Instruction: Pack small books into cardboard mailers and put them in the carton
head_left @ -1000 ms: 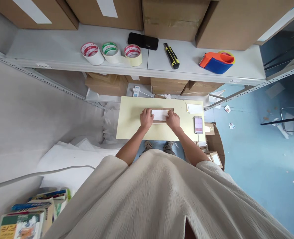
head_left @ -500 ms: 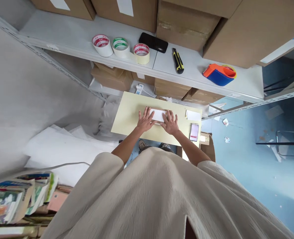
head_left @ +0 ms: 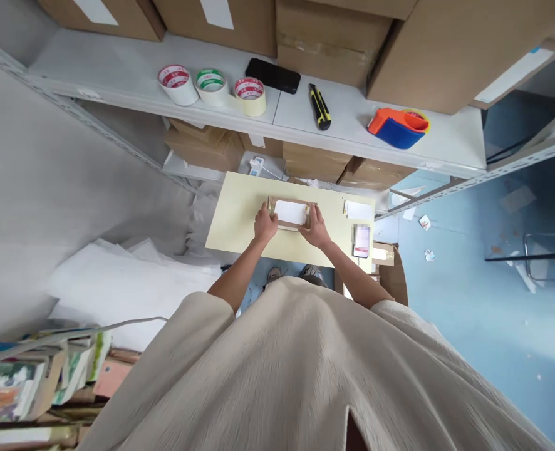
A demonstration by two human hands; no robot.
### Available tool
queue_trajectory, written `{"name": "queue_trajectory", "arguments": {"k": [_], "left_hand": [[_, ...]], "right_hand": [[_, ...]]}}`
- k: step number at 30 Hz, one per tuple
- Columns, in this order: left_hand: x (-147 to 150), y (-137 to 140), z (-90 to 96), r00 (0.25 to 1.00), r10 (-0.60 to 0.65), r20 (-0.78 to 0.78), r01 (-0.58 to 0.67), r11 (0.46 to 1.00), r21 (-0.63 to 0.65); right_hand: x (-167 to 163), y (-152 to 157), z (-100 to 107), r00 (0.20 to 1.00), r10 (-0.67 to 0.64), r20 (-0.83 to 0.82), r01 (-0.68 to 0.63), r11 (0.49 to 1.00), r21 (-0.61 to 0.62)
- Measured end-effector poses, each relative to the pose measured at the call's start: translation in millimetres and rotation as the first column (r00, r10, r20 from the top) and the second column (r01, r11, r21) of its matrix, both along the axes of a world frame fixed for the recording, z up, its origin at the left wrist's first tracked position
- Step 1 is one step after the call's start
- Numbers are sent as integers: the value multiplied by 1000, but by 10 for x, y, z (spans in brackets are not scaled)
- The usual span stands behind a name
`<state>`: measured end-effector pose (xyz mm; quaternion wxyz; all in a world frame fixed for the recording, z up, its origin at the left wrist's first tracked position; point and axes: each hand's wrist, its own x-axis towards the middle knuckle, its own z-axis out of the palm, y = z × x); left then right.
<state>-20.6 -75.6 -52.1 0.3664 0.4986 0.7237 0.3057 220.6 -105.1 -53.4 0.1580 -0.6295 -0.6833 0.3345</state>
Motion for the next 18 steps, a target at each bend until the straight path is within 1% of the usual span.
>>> {"name": "queue_trajectory", "arguments": {"k": [2, 5, 8, 10, 12, 15, 18], "left_hand": [[24, -14, 42, 998, -45, -48, 44, 999, -8], [44, -39, 99, 984, -164, -65, 165, 986, 14], [111, -49, 152, 947, -319, -37, 320, 945, 70], [228, -59, 202, 904, -427, -33, 428, 897, 108], [414, -88, 276, 852, -522, -36, 521, 840, 149], [788, -187, 425, 776, -629, -48, 625, 754, 203], [1235, -334, 579, 681, -730, -62, 719, 651, 241]], "right_hand": [[-69, -75, 13, 997, -67, 29, 67, 998, 18], [-102, -253, 74, 978, -183, 100, 177, 982, 62], [-27, -510, 183, 943, -283, 173, 266, 957, 113], [73, -719, 267, 916, -343, 208, 321, 938, 131], [202, -952, 351, 890, -398, 223, 375, 916, 139], [432, -1341, 477, 846, -488, 216, 464, 872, 153], [718, -1779, 612, 779, -594, 200, 565, 804, 184]]}}
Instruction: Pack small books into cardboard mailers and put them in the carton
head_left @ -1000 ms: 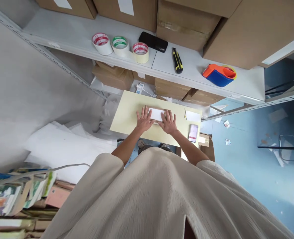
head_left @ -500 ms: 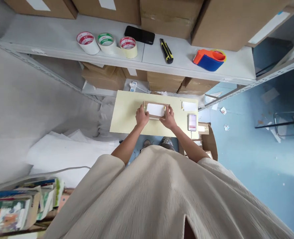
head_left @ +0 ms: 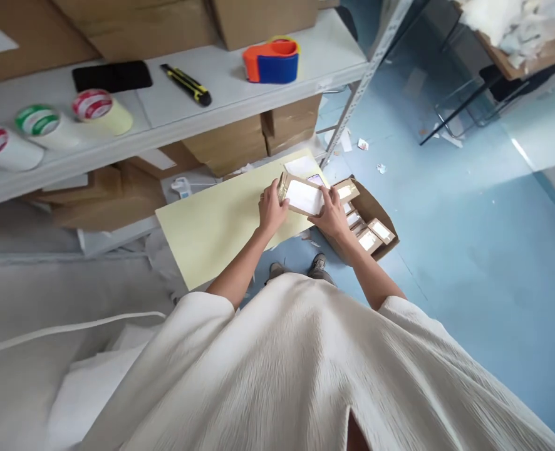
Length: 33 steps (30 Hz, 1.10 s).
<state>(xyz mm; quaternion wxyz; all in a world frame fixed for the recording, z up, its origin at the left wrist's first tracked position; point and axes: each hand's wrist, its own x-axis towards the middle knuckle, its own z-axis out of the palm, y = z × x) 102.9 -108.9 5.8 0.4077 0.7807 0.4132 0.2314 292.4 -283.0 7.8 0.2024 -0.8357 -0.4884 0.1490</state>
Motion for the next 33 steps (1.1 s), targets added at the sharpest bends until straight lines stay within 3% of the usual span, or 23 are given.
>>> {"name": "queue_trajectory", "arguments": {"k": [5, 9, 12, 15, 21, 28, 33], "left_hand": [[942, -347, 150, 959, -251, 133, 250, 968, 25], [1813, -802, 179, 899, -371, 231, 378, 926, 17], [2401, -1177, 128, 868, -436, 238, 448, 894, 1], [2880, -1490, -43, 865, -458, 206, 476, 879, -43], [3484, -1886, -737, 927, -374, 33, 373, 907, -197], [3764, -2056, -1757, 875, -397, -277, 272, 877, -397], [3834, -2146, -2533, 866, -400, -301, 244, 862, -444]], "right_hand": [[711, -829, 200, 982, -184, 55, 179, 981, 79], [1444, -1481, 260, 956, -281, 85, 272, 957, 106], [1970, -1880, 194, 942, -325, 81, 316, 943, 101], [2424, -2175, 7, 938, -342, 49, 339, 939, 62], [2997, -2453, -688, 939, -343, -30, 339, 936, -94], [3029, -2515, -1686, 934, -352, -69, 306, 882, -360], [3135, -2525, -2411, 943, -331, -13, 284, 828, -483]]}}
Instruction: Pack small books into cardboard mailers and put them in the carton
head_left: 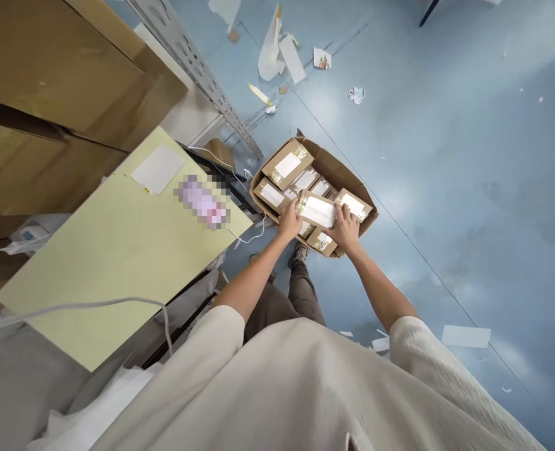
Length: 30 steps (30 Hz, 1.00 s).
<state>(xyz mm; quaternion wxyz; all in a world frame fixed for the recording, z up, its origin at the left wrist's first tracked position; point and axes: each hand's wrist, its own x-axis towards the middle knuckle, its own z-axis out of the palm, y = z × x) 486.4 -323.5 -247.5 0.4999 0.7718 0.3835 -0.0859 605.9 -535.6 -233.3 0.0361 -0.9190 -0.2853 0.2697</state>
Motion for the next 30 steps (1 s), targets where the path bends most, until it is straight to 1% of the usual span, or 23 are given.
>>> {"name": "queue_trajectory", "arguments": {"k": [3, 6, 9, 12, 13, 15, 18, 21, 24, 26, 30], "left_hand": [[67, -9, -442, 1000, -5, -1, 5, 1000, -12], [187, 101, -863, 1000, -19, -16, 19, 1000, -10], [358, 311, -1246, 998, -67, -16, 67, 998, 14], [535, 488, -1551, 987, -151, -55, 157, 981, 116], [581, 518, -1633, 978, -190, -82, 202, 966, 163], [637, 522, -1774, 945, -290, -149, 319, 917, 240], [617, 420, -1961, 869, -423, -257, 484, 833, 268], [524, 287, -2150, 794, -498, -347, 584, 785, 209], [462, 212, -2320, 724, -556, -409, 647, 753, 123], [460, 185, -2403, 694, -566, -445, 658, 749, 74], [469, 106, -2489, 685, -560, -467, 647, 761, 37]], "right_hand": [[110, 28, -411, 1000, 26, 12, -25, 998, -63], [194, 94, -814, 999, 42, 9, -41, 995, -94], [245, 211, -1235, 1000, 28, 5, -28, 999, -45], [260, 360, -1662, 1000, -7, 14, 8, 1000, -14], [253, 403, -1797, 1000, -12, 16, 12, 1000, -24], [220, 461, -2047, 1000, 0, 9, 1, 997, -72], [130, 458, -2359, 999, 33, -26, -36, 985, -167], [38, 398, -2581, 992, 65, -105, -90, 964, -249], [-2, 358, -2702, 973, 109, -203, -171, 931, -323], [-2, 347, -2727, 963, 132, -234, -209, 915, -345], [-8, 296, -2690, 969, 144, -201, -208, 914, -349]]}}
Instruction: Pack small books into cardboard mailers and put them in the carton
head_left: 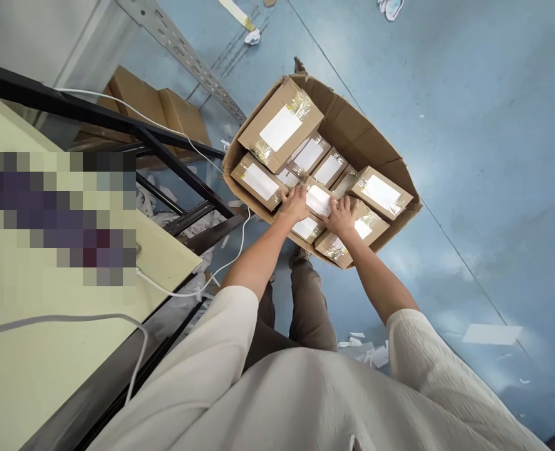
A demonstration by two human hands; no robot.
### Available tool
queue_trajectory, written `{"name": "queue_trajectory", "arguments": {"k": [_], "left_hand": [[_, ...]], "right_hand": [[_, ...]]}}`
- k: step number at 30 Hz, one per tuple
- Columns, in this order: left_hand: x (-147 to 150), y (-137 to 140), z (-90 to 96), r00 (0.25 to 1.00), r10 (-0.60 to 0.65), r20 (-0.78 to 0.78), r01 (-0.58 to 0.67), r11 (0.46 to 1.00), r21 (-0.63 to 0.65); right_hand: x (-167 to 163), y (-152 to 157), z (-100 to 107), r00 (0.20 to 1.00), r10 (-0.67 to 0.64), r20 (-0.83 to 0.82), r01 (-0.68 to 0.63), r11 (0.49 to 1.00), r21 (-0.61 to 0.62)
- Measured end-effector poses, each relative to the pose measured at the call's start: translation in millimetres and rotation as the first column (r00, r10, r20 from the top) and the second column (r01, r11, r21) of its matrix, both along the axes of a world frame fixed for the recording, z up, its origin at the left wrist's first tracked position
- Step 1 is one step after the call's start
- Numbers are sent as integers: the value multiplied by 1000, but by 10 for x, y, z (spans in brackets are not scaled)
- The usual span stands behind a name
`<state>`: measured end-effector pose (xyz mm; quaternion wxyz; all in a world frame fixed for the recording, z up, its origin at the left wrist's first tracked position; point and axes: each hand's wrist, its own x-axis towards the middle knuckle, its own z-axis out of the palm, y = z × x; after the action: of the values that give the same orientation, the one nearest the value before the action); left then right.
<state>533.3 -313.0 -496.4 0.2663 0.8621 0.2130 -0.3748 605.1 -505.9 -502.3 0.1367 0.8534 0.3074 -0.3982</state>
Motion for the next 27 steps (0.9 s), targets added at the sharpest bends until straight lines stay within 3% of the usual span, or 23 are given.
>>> {"name": "queue_trajectory", "arguments": {"k": [8, 13, 20, 27], "left_hand": [[-30, -71, -158, 998, -47, -49, 46, 999, -25], [-121, -73, -134, 990, 76, 120, -72, 997, -38], [-192, -125, 118, 978, 96, 187, -85, 994, -65], [-299, -202, 612, 970, 94, 226, -83, 995, -61]], "right_hand": [[-44, -55, -7, 1000, -12, 21, 12, 1000, 25], [-25, 2, -55, 997, -73, -14, 75, 989, 126], [-46, 33, 89, 997, -69, -37, 76, 973, 217], [-94, -29, 583, 997, -75, -15, 76, 980, 183]]}}
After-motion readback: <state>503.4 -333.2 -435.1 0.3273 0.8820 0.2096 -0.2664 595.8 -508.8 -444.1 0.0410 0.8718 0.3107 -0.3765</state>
